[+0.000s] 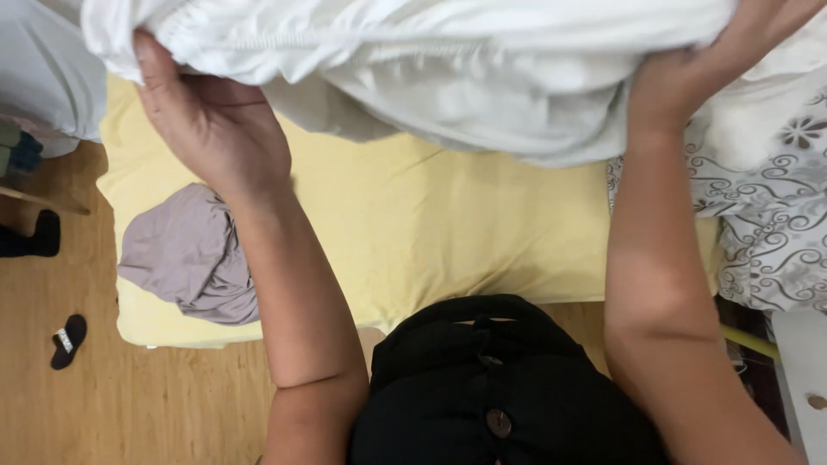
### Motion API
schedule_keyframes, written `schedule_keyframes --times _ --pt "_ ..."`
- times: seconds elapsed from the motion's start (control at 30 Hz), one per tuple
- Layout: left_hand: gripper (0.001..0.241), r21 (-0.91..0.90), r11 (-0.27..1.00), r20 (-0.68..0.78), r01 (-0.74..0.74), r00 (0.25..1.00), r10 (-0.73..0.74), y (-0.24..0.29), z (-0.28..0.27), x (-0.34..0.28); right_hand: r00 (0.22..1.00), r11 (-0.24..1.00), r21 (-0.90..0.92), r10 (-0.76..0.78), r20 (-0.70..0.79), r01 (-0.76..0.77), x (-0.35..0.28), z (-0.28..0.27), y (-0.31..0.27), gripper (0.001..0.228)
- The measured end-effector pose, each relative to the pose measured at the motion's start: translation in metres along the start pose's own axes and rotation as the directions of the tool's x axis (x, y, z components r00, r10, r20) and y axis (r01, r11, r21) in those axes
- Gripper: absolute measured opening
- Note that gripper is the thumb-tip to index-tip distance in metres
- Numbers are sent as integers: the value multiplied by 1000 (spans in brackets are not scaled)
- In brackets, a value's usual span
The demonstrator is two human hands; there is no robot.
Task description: The person folds a white duvet on a yellow bedsheet by hand. They repeatedly lift, shake, and align the duvet, folding it into sections and smoothing the fabric to create a compact bundle.
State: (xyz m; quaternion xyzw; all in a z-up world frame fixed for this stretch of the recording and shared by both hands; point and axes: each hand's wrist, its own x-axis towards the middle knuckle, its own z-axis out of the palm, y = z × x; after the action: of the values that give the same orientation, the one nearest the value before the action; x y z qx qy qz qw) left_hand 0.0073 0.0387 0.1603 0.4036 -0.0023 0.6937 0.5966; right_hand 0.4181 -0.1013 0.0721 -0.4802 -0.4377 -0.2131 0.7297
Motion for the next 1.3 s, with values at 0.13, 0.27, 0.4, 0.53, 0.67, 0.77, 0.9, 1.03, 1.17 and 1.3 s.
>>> schedule_keyframes --times 0.13,0.27,0.4,0.53,0.67,0.77,0.9,1.03,1.17,1.3 --pt "34 25 962 -187 273 946 -263 -47 -57 -27 957 701 -701 98 273 128 -110 -20 -10 44" --pt "31 402 713 -357 575 815 -456 -108 -103 -103 393 493 -870 805 444 -28 -224 -52 -25 82" --pt "32 513 494 -456 702 711 -535 -123 -105 -144 -21 522 -848 851 526 -87 -318 -113 23 96" --pt "32 602 502 -388 621 777 -496 -116 -107 -146 -412 529 -819 711 570 -222 -316 -125 41 106" --pt "30 524 645 -577 557 789 -212 -89 -98 -116 -342 481 -732 666 663 -483 -264 -99 21 85" --pt "29 421 773 -605 474 782 -149 -65 -88 -91 -254 301 -646 741 622 -702 -245 -86 18 60" --pt "31 523 762 -482 381 870 -104 -68 -110 -94 -96 334 -587 808 581 -738 -218 -57 4 41" --pt "30 641 594 -436 486 868 -240 -70 -109 -110 125 558 -723 818 561 -407 -193 -19 -20 38" --pt "28 597 612 -367 519 855 -367 -62 -97 -120 340 813 -551 580 740 -188 -203 11 -6 51" --pt "26 519 646 -342 559 829 -443 -52 -92 -120 368 839 -543 519 771 -46 -202 48 11 66"
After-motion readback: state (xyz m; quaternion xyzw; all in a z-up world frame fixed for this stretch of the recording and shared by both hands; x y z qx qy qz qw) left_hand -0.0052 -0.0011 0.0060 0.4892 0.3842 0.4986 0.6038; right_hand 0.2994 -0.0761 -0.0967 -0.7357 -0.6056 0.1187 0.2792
